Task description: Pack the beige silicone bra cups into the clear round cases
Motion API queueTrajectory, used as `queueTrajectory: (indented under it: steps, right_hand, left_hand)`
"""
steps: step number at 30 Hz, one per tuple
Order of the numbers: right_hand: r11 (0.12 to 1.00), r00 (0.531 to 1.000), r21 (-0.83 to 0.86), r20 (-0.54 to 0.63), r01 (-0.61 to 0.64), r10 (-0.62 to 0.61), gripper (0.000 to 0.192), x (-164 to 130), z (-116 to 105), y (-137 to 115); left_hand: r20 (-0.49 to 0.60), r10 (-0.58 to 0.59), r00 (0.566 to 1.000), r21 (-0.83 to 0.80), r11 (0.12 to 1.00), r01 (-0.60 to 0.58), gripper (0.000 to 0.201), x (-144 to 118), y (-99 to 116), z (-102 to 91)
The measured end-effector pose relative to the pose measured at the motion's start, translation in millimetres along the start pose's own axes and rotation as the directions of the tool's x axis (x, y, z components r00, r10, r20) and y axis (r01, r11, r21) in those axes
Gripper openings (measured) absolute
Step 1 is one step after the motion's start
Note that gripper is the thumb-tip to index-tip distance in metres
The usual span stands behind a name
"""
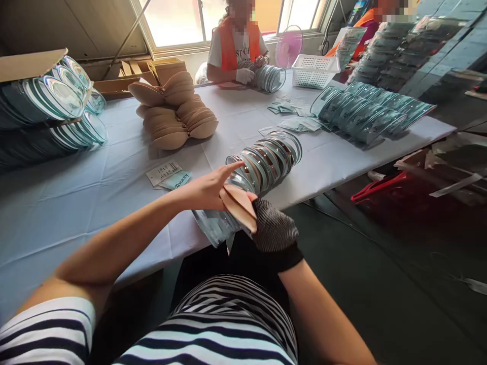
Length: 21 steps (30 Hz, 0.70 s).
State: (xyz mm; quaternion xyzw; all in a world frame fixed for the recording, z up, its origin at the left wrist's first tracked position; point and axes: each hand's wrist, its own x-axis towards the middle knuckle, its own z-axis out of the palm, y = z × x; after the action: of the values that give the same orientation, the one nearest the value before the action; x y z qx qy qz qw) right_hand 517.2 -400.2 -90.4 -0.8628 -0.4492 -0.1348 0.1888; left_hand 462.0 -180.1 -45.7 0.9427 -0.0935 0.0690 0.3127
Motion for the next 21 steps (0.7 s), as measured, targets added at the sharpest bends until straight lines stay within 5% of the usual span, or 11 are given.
queueTrajectory:
  steps: [3,7,14,21]
  right_hand:
    - [0.992,0.988,-0.101,0.122,-0.078,0.091,0.043,27,-4,-1]
    - [0.989,0.966,-0.095,0.219,-0.117,0.135,0.041,21,-12,12]
    - [0.987,0.972,-0.065,0.176,-0.148,0.157,0.033,11,22,2]
    - [0.992,0.99,-0.062,0.081,-0.11,0.115,0.034,8,33,0]
  left_hand:
    - [0.007,0.003,1.0,0.007,1.0,-0.003,0.104,-1,2,0.2]
    - [0.103,-0.13,0.986,0.086,0.989,0.121,0.102,-4,0,-2.6]
    - [0.206,-0.062,0.977,0.127,0.991,0.036,0.081,-5,-5,-9.2]
    - [0.094,0.106,0.99,0.057,0.992,-0.111,0.035,-10,0,-9.3]
